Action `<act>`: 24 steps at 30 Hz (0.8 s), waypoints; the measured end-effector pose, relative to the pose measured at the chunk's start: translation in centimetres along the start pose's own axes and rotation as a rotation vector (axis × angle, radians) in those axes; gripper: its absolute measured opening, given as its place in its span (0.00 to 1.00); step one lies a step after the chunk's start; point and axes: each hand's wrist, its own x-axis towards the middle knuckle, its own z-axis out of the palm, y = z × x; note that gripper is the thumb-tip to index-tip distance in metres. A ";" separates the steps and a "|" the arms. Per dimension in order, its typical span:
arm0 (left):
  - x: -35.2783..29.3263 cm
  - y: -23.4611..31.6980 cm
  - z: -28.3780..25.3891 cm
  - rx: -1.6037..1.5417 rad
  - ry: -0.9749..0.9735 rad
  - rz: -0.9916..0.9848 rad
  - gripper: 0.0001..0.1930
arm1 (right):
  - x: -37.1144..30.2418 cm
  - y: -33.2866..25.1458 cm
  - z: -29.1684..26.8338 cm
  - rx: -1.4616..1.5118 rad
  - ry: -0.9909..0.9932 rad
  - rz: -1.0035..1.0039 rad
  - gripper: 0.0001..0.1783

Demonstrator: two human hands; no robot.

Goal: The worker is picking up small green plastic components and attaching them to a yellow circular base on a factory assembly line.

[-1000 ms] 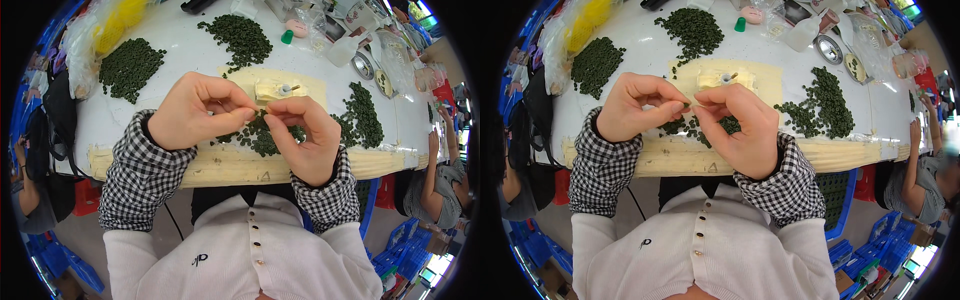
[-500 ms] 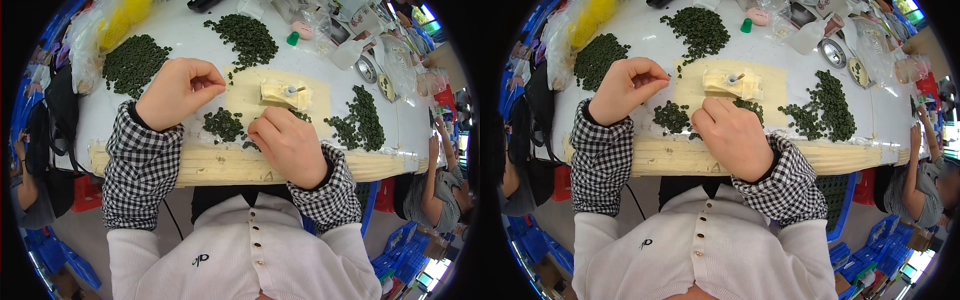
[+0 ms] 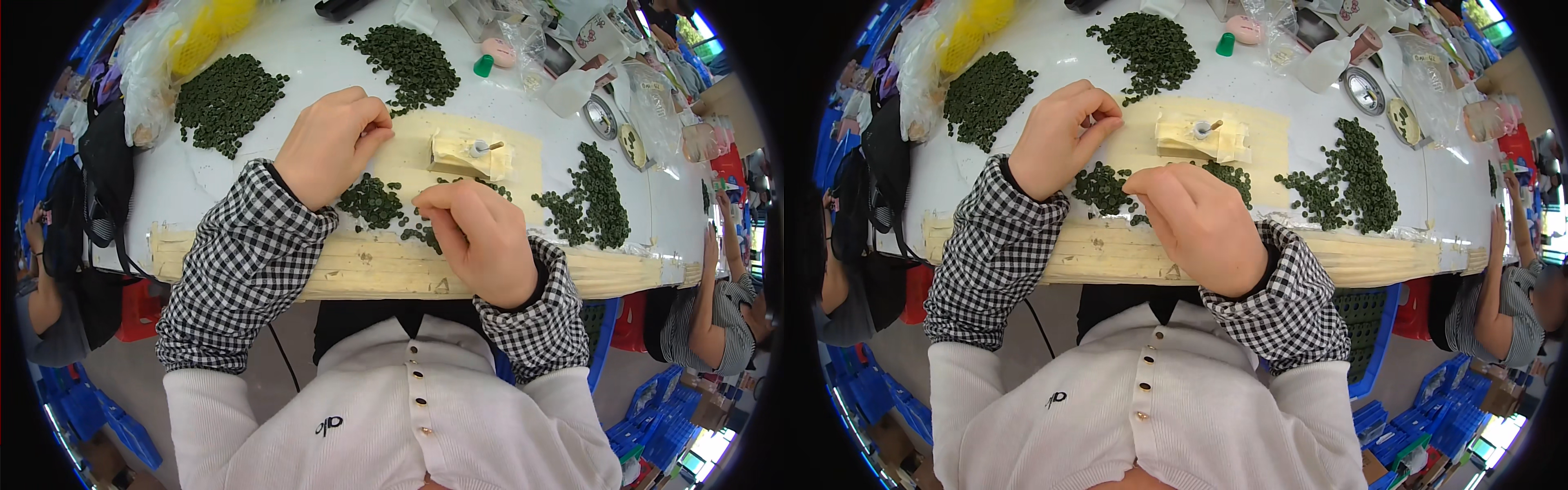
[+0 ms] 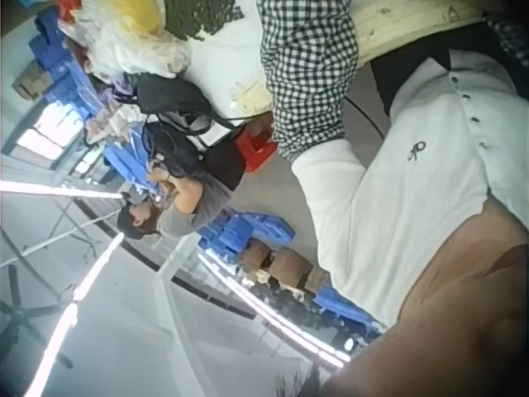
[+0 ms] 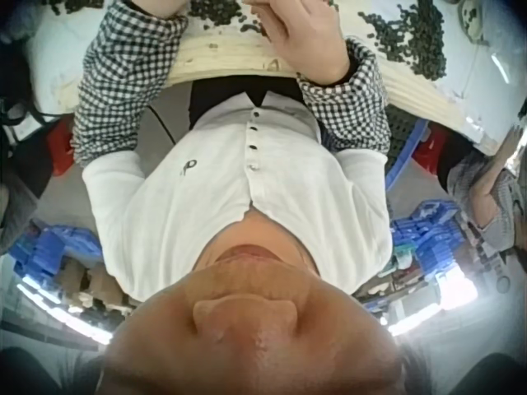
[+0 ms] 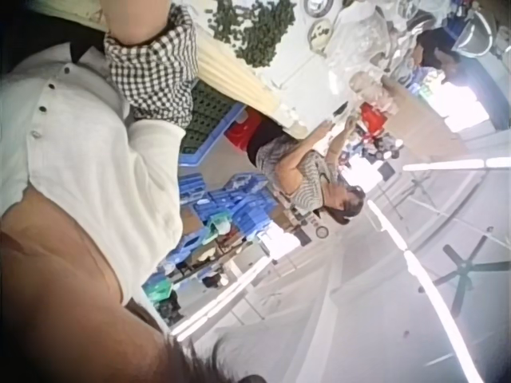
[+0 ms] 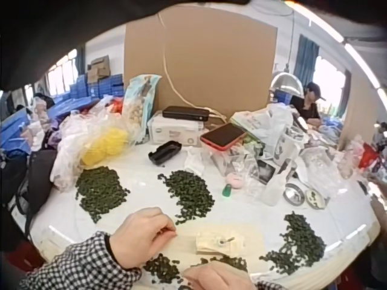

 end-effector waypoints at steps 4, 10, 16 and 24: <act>-0.2 1.9 -1.2 -0.652 -0.170 -0.348 0.05 | 0.1 -0.2 -0.6 0.267 0.053 0.212 0.10; -0.1 3.1 -1.8 -1.110 -0.326 -0.413 0.09 | 0.1 -0.6 -0.9 0.525 0.101 0.386 0.09; -0.3 3.1 -1.9 -1.180 -0.357 -0.378 0.09 | 0.1 -0.6 -1.0 0.576 0.109 0.428 0.09; -0.4 2.7 -1.8 -1.308 -0.341 -0.422 0.09 | 0.3 -0.8 -1.1 0.589 0.144 0.418 0.09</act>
